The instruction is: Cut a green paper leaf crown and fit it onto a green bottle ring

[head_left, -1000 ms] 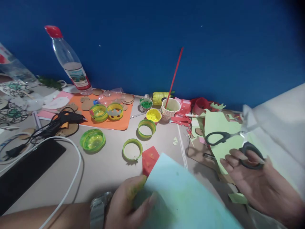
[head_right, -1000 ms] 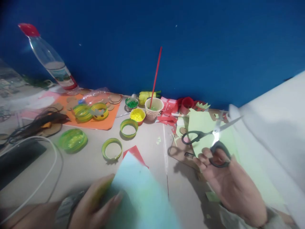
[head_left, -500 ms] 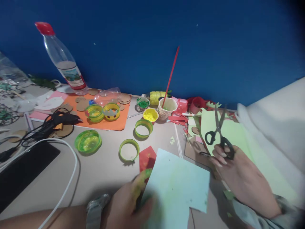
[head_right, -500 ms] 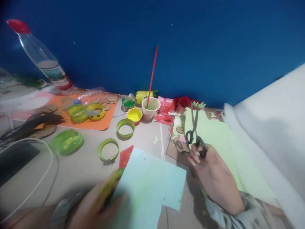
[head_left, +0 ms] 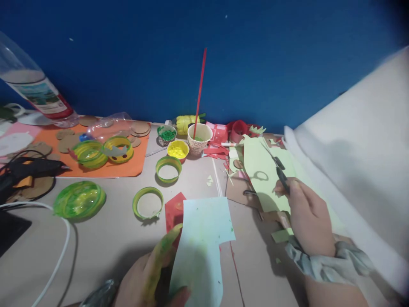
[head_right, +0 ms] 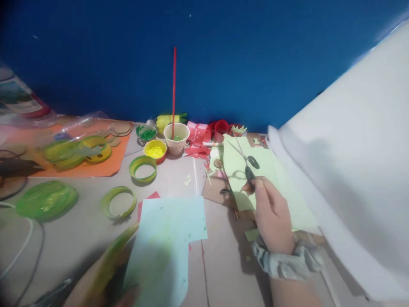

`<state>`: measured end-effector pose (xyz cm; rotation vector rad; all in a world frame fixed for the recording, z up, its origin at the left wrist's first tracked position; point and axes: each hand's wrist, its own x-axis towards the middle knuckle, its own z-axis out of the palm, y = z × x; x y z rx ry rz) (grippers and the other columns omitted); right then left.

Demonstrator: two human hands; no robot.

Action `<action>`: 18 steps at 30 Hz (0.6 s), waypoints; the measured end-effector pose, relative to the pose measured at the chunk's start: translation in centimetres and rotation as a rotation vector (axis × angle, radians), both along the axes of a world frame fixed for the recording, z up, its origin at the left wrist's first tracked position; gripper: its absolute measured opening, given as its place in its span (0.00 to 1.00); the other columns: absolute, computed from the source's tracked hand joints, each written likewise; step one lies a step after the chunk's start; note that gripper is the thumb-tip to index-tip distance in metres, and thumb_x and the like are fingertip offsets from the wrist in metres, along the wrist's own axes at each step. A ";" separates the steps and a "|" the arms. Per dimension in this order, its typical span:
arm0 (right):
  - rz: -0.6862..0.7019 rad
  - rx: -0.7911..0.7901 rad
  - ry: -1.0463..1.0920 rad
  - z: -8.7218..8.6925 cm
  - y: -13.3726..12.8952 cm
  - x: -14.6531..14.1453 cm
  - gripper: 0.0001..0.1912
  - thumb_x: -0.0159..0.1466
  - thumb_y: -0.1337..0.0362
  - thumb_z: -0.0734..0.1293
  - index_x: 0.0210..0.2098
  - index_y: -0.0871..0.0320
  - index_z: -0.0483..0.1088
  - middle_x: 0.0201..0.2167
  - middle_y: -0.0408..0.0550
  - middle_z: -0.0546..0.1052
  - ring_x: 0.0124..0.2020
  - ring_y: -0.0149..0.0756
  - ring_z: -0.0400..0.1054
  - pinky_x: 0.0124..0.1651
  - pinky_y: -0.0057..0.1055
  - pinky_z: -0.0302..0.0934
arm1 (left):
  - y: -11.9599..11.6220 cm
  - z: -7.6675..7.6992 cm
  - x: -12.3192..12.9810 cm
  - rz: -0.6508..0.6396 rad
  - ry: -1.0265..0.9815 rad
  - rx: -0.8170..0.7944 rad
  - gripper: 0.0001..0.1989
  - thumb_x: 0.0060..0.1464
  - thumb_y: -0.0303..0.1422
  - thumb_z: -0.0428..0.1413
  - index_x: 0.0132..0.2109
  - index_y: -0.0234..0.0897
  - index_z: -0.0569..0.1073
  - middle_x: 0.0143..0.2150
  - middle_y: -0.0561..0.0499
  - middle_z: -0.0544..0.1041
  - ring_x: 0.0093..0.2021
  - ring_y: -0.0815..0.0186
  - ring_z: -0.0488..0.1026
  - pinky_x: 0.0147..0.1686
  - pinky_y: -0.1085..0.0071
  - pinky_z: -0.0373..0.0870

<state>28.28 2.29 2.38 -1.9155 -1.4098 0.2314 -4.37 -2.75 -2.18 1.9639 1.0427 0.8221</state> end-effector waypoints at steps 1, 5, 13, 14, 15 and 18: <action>-0.015 -0.021 -0.047 0.1 0.0 0.1 0.17 0.66 0.54 0.54 0.28 0.55 0.65 0.29 0.45 0.68 0.32 0.39 0.62 0.38 0.34 0.56 | 0.0 0.0 -0.2 -0.016 -0.033 0.020 0.35 0.55 0.32 0.53 0.66 0.51 0.48 0.40 0.51 0.80 0.34 0.63 0.79 0.31 0.73 0.77; -0.061 -0.157 -0.191 0.2 0.2 0.7 0.16 0.65 0.55 0.54 0.28 0.54 0.64 0.30 0.48 0.71 0.33 0.43 0.64 0.38 0.37 0.55 | -0.1 0.2 -0.5 0.003 -0.037 0.048 0.36 0.55 0.28 0.52 0.66 0.54 0.48 0.25 0.59 0.73 0.23 0.68 0.72 0.25 0.75 0.74; -0.153 -0.446 -0.390 -0.3 0.7 2.1 0.16 0.63 0.52 0.51 0.26 0.53 0.60 0.26 0.51 0.69 0.28 0.47 0.64 0.31 0.37 0.53 | 0.1 0.4 0.3 0.015 0.000 0.030 0.31 0.55 0.30 0.53 0.63 0.52 0.52 0.24 0.61 0.70 0.20 0.70 0.70 0.24 0.78 0.73; -0.164 -0.466 -0.406 -0.3 0.7 2.3 0.15 0.62 0.52 0.51 0.27 0.53 0.60 0.27 0.52 0.70 0.29 0.48 0.64 0.32 0.38 0.54 | 0.3 0.5 0.3 0.003 -0.013 0.039 0.31 0.55 0.31 0.54 0.63 0.51 0.53 0.24 0.61 0.71 0.20 0.70 0.70 0.23 0.78 0.73; -0.173 -0.481 -0.419 -0.5 0.8 2.5 0.15 0.61 0.52 0.52 0.28 0.53 0.60 0.28 0.53 0.70 0.30 0.49 0.65 0.32 0.38 0.55 | 0.5 0.6 0.3 -0.006 -0.017 0.049 0.30 0.55 0.32 0.54 0.62 0.50 0.53 0.25 0.60 0.72 0.21 0.69 0.71 0.23 0.78 0.74; -0.180 -0.512 -0.435 -0.8 1.1 2.8 0.16 0.59 0.50 0.52 0.31 0.54 0.62 0.33 0.54 0.72 0.34 0.50 0.67 0.35 0.39 0.58 | 1.1 1.4 0.3 -0.030 0.059 0.079 0.30 0.53 0.38 0.59 0.59 0.48 0.55 0.39 0.52 0.78 0.36 0.64 0.78 0.35 0.74 0.78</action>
